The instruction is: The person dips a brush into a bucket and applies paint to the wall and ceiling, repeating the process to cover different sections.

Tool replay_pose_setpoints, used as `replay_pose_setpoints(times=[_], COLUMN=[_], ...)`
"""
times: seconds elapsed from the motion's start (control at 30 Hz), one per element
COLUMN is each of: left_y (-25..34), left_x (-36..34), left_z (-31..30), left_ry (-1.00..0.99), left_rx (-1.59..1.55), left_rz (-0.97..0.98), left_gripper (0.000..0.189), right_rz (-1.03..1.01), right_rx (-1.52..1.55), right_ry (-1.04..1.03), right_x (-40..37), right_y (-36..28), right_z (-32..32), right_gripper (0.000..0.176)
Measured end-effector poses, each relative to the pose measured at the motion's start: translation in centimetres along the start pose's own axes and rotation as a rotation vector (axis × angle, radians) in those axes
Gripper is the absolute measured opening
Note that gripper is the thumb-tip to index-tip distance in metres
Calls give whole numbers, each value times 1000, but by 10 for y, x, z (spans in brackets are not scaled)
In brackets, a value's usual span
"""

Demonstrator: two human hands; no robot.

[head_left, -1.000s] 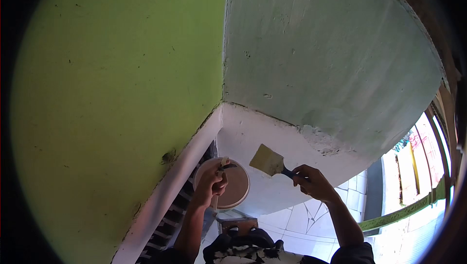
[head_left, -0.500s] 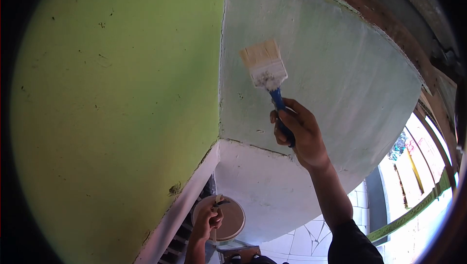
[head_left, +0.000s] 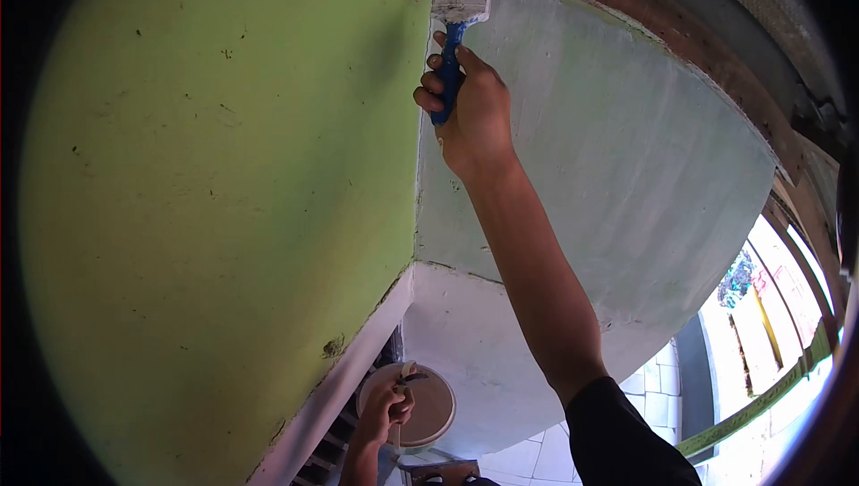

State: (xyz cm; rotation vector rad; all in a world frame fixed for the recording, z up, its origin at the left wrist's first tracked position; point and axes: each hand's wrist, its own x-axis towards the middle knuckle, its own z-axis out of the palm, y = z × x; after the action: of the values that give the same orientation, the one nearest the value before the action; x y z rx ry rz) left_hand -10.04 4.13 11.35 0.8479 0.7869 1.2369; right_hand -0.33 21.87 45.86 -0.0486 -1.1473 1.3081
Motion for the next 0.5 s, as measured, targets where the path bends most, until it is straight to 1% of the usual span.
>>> replay_pose_setpoints(times=[0.27, 0.33, 0.43, 0.5], left_y=[4, 5, 5, 6], left_x=[-3, -4, -2, -3], left_z=[-3, -3, -5, -3], left_ry=[1, 24, -9, 3], left_rx=[3, 19, 23, 27], left_rz=[-3, -3, 14, 9], left_gripper=[57, 57, 57, 58], right_rz=[-32, -43, -76, -96], right_rx=[36, 53, 89, 86], right_ry=[23, 43, 74, 94], right_x=[11, 12, 15, 16], right_y=[12, 12, 9, 9], right_z=[3, 3, 2, 2], right_gripper=[30, 29, 26, 26])
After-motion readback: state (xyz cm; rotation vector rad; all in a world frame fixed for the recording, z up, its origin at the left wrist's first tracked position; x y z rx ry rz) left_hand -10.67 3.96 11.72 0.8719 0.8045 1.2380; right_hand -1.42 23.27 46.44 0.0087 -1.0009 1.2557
